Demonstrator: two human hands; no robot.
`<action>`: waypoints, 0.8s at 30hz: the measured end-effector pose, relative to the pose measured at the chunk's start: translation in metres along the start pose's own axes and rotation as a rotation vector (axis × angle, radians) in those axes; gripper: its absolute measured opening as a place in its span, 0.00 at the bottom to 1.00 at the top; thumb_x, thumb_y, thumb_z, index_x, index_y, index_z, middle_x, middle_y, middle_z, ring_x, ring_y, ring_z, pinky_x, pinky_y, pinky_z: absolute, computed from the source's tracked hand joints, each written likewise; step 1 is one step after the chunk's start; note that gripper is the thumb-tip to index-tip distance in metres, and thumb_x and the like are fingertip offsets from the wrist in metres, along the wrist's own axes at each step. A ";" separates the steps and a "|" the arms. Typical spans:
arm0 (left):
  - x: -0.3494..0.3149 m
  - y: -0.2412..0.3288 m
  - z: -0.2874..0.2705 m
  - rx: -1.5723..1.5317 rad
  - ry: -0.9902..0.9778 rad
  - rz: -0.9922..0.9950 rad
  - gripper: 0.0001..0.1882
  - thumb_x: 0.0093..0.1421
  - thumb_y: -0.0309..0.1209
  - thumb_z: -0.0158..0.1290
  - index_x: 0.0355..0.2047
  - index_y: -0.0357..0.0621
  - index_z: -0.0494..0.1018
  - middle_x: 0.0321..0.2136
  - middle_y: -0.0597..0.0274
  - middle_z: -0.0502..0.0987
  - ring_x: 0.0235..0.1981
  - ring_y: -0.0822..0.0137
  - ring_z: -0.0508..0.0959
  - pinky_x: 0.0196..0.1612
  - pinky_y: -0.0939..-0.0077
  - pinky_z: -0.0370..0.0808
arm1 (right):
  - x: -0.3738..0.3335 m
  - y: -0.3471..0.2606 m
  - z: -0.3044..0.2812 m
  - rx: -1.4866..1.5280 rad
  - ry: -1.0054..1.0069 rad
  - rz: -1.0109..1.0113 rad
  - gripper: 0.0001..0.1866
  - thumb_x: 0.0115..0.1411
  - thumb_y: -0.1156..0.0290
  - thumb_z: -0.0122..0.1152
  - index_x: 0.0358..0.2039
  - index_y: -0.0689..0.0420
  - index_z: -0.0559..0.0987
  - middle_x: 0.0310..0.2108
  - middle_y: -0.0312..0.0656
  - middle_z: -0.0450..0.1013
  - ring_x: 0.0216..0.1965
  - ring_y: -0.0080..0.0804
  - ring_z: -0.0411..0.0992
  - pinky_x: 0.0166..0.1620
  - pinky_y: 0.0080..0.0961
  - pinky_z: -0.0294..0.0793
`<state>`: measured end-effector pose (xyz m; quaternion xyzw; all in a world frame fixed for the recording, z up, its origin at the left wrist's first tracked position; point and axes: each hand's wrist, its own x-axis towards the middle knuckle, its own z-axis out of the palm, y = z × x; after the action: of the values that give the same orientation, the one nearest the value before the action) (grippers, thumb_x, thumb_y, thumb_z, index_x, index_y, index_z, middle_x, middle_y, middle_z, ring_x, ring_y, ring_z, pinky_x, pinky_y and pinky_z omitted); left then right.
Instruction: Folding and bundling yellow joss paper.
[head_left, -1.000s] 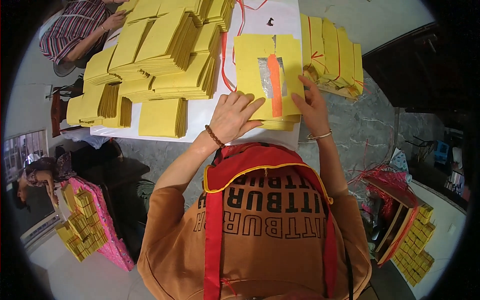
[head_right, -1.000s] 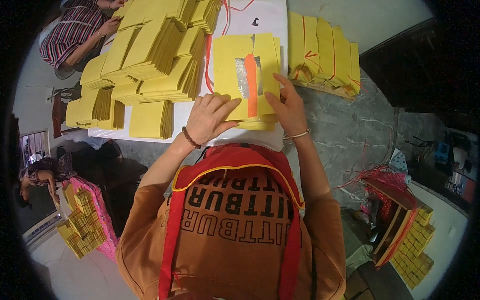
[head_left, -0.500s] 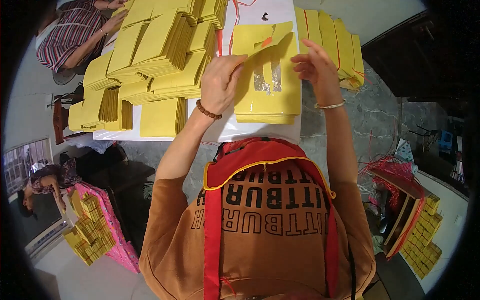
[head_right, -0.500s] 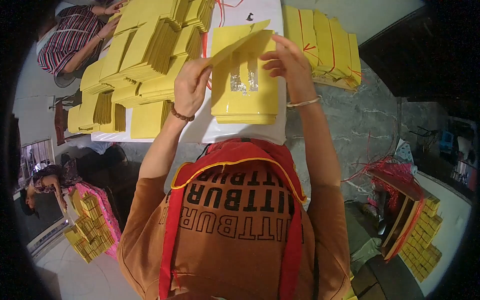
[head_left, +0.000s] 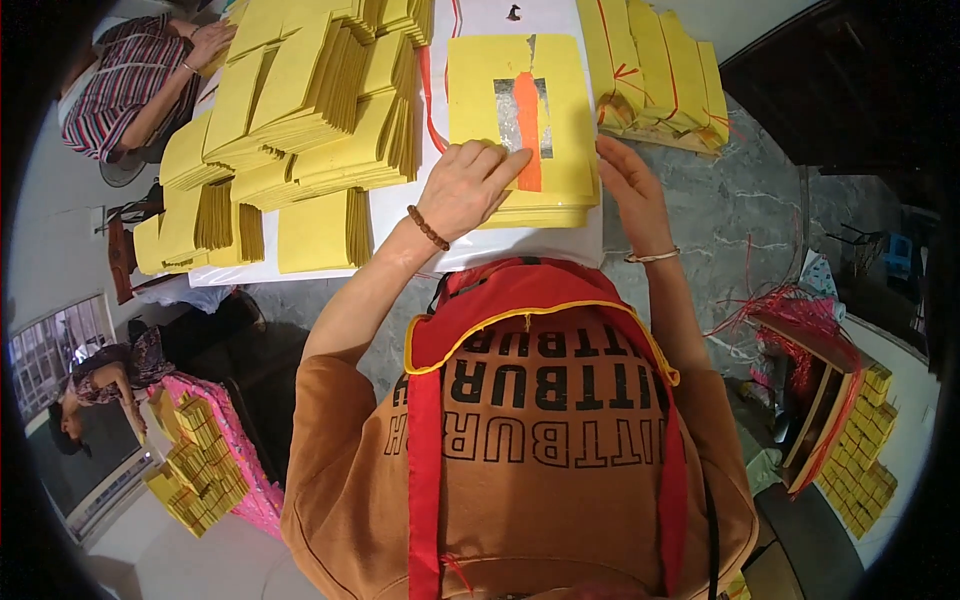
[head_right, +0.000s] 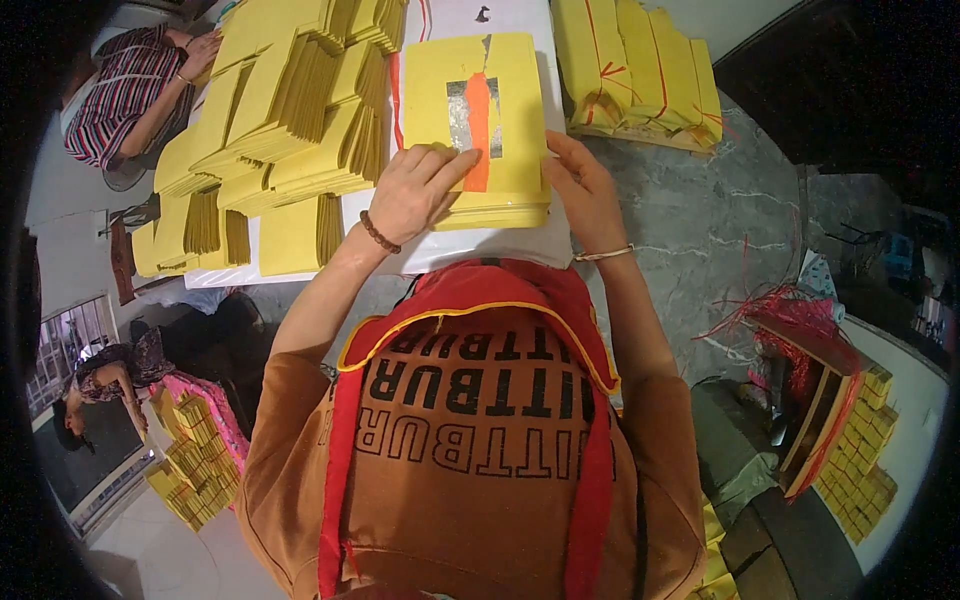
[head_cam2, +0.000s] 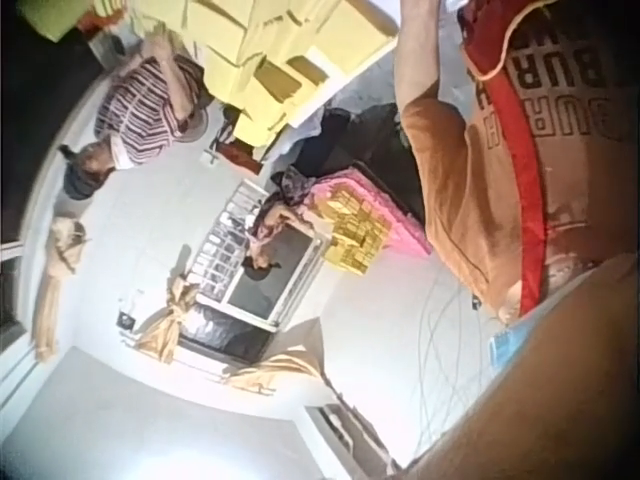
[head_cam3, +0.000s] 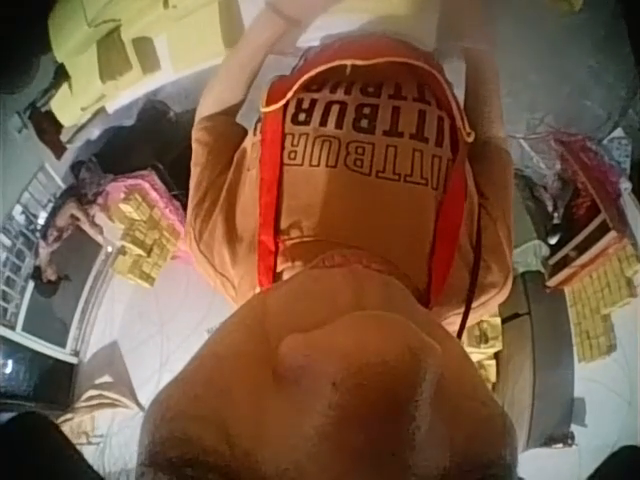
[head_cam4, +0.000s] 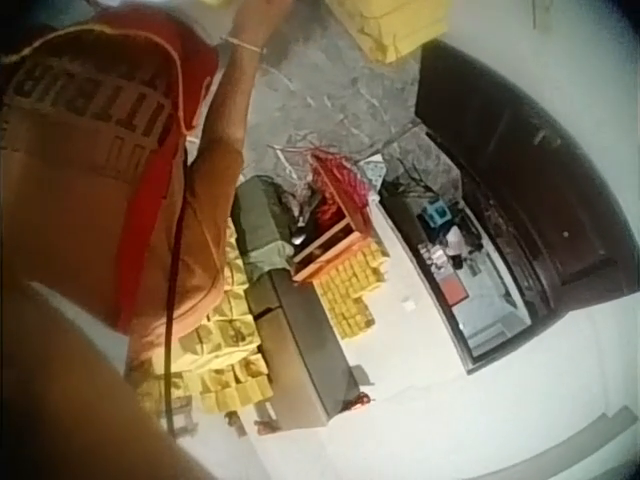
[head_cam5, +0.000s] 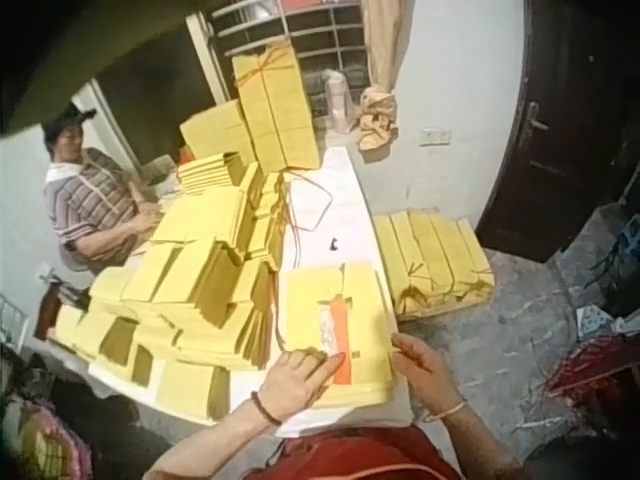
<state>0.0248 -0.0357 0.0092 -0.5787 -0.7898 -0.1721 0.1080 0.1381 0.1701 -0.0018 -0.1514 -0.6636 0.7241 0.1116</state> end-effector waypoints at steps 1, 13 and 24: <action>0.001 -0.001 0.000 0.000 -0.001 -0.002 0.28 0.44 0.26 0.55 0.49 0.45 0.67 0.37 0.62 0.72 0.36 0.64 0.70 0.37 0.70 0.67 | 0.000 -0.003 0.000 0.000 -0.001 0.002 0.18 0.59 0.72 0.50 0.51 0.60 0.69 0.44 0.40 0.70 0.40 0.21 0.67 0.43 0.18 0.66; -0.002 -0.014 -0.012 -0.172 -0.094 0.137 0.24 0.48 0.34 0.57 0.46 0.41 0.69 0.44 0.56 0.70 0.39 0.59 0.71 0.41 0.68 0.70 | 0.002 -0.001 0.000 -0.097 0.009 0.085 0.18 0.58 0.71 0.53 0.49 0.59 0.70 0.33 0.37 0.72 0.35 0.20 0.69 0.39 0.16 0.68; -0.001 -0.024 -0.023 -0.596 -0.140 -0.093 0.11 0.52 0.33 0.55 0.34 0.40 0.74 0.28 0.55 0.76 0.30 0.57 0.75 0.34 0.69 0.72 | 0.006 -0.012 0.014 0.111 0.037 0.366 0.21 0.61 0.58 0.46 0.52 0.52 0.67 0.40 0.35 0.68 0.38 0.23 0.68 0.34 0.20 0.72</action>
<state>0.0014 -0.0520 0.0268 -0.5586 -0.7358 -0.3604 -0.1291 0.1271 0.1606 0.0110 -0.2763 -0.5819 0.7649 -0.0014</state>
